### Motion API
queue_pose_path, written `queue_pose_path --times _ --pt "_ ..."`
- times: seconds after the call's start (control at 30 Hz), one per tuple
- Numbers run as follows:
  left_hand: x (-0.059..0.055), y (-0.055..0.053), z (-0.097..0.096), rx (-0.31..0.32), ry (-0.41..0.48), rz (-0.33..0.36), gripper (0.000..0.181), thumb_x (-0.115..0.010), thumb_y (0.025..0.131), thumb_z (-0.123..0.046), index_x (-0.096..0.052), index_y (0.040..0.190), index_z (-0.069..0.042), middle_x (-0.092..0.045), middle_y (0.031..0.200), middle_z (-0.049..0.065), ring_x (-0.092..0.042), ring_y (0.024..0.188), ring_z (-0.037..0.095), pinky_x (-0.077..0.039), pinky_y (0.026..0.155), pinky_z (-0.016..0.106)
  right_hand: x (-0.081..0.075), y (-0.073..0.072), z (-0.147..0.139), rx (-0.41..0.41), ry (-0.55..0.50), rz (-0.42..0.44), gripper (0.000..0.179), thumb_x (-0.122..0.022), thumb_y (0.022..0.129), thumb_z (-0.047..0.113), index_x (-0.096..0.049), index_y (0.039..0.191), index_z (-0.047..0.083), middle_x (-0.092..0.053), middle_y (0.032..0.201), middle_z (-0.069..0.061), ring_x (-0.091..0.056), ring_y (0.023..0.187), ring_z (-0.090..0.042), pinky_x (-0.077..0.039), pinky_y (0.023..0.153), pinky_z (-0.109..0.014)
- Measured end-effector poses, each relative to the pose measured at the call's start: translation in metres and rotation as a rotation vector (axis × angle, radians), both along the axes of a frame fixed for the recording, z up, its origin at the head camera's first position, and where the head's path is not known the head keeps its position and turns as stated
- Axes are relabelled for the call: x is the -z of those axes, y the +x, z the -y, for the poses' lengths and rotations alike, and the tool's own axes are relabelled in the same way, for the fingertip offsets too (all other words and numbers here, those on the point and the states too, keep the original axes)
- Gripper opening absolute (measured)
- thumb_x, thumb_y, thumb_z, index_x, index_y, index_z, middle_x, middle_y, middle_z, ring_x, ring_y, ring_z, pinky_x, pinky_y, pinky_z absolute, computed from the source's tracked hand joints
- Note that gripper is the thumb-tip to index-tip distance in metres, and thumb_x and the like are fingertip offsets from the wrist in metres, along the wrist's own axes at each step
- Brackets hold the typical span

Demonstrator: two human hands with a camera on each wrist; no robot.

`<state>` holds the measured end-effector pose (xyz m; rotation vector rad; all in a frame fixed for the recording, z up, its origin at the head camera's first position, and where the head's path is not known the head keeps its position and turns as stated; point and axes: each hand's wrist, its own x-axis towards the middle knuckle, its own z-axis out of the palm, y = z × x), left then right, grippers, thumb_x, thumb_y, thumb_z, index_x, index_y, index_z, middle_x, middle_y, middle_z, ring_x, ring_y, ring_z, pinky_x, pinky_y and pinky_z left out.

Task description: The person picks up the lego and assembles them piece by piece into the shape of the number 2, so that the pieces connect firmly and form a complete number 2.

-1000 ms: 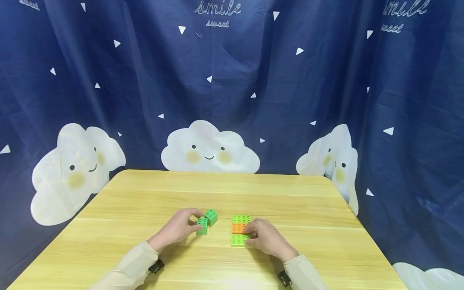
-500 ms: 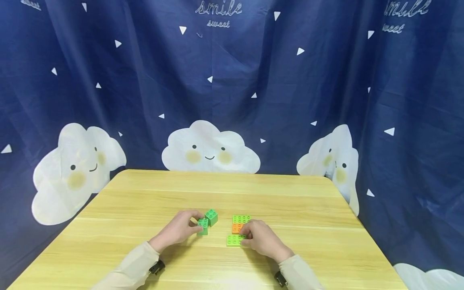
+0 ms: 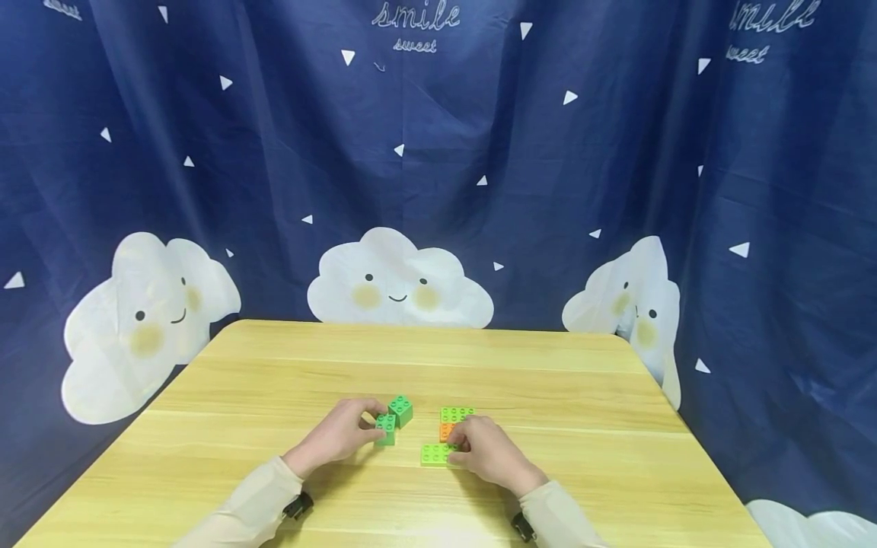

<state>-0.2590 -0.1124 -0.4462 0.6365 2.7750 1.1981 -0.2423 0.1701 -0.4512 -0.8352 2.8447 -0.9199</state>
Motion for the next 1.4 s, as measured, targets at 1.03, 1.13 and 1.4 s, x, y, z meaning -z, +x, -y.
queue_pose_path --times 1.03,1.13,1.4 --pt "-0.009 0.010 -0.006 0.042 0.032 0.006 0.031 -0.078 0.090 -0.009 -0.070 0.118 0.001 -0.072 0.114 0.014 -0.070 0.082 0.016 -0.058 0.067 0.024 -0.004 0.001 0.013 -0.018 -0.006 0.007 0.009 -0.081 0.086 0.008 -0.075 0.092 0.007 -0.066 0.088 0.000 -0.054 0.073 -0.008 -0.046 0.064 -0.022" --pt "-0.012 0.013 -0.008 0.050 0.034 -0.004 0.033 -0.078 0.090 -0.009 -0.069 0.120 0.002 -0.072 0.114 0.014 -0.070 0.082 0.015 -0.057 0.067 0.023 -0.004 0.002 0.013 -0.016 -0.005 0.011 0.009 -0.081 0.086 0.008 -0.075 0.092 0.007 -0.066 0.087 0.001 -0.052 0.072 -0.006 -0.046 0.063 -0.022" --pt "-0.017 0.020 -0.013 0.064 0.030 -0.004 0.037 -0.078 0.091 -0.010 -0.068 0.124 0.003 -0.071 0.117 0.015 -0.070 0.083 0.016 -0.058 0.067 0.023 -0.004 0.001 0.014 -0.012 -0.001 0.004 0.008 -0.081 0.087 0.010 -0.075 0.091 0.008 -0.065 0.085 0.002 -0.051 0.069 -0.003 -0.046 0.061 -0.021"
